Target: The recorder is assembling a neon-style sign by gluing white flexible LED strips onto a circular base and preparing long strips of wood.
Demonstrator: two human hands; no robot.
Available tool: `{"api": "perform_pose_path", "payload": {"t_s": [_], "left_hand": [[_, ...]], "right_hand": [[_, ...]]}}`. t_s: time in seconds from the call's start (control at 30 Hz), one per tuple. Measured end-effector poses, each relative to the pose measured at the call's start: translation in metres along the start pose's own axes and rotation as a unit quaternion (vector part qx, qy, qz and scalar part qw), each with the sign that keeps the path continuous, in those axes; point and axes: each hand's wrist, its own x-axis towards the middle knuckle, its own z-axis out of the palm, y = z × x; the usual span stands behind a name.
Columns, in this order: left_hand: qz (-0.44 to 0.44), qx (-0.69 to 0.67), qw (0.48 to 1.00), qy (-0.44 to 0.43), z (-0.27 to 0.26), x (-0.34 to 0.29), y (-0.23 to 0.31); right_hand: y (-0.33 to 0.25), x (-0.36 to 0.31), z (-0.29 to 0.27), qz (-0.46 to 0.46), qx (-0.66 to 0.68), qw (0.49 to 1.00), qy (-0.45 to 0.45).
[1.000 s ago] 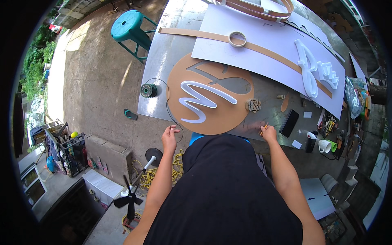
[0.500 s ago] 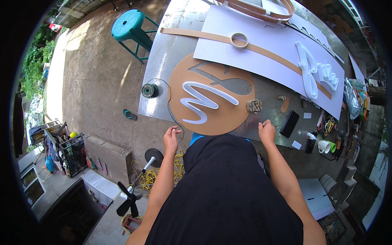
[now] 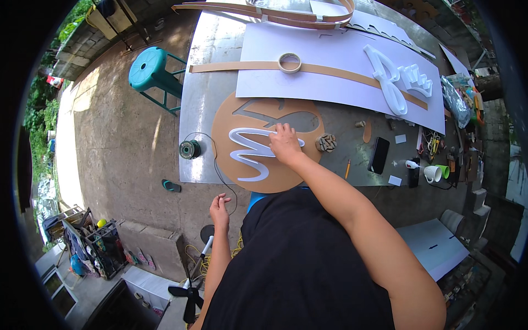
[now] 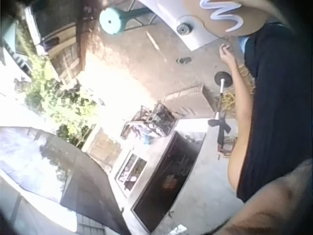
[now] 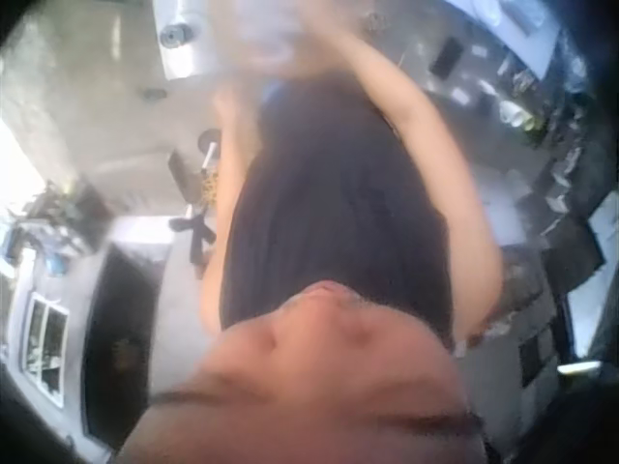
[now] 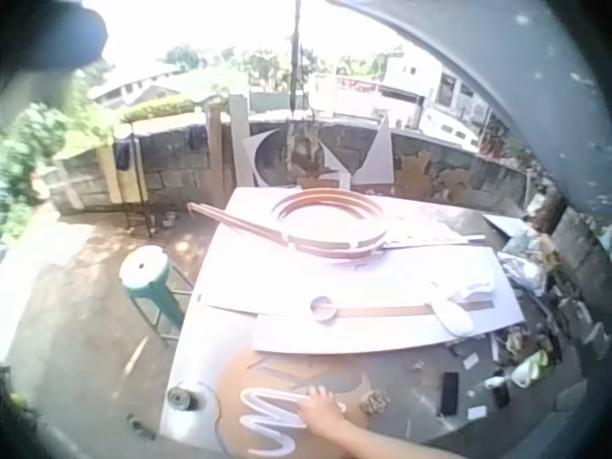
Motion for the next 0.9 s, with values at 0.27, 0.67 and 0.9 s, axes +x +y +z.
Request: {"api": "perform_pose_path", "payload": {"t_s": [0.27,0.67,0.9], "left_hand": [[-0.075,-0.017,0.997,0.006,-0.025,-0.008,-0.006],[-0.036,0.008,0.999,-0.012,-0.035,0.021,-0.001],[0.025,0.056,0.996,-0.064,-0.04,0.043,0.016]], "right_hand": [[0.001,-0.003,0.031,0.03,-0.053,0.997,-0.041],[-0.011,-0.015,0.027,0.033,-0.042,0.998,0.011],[-0.029,-0.036,-0.039,0.106,0.112,0.981,0.119]]}}
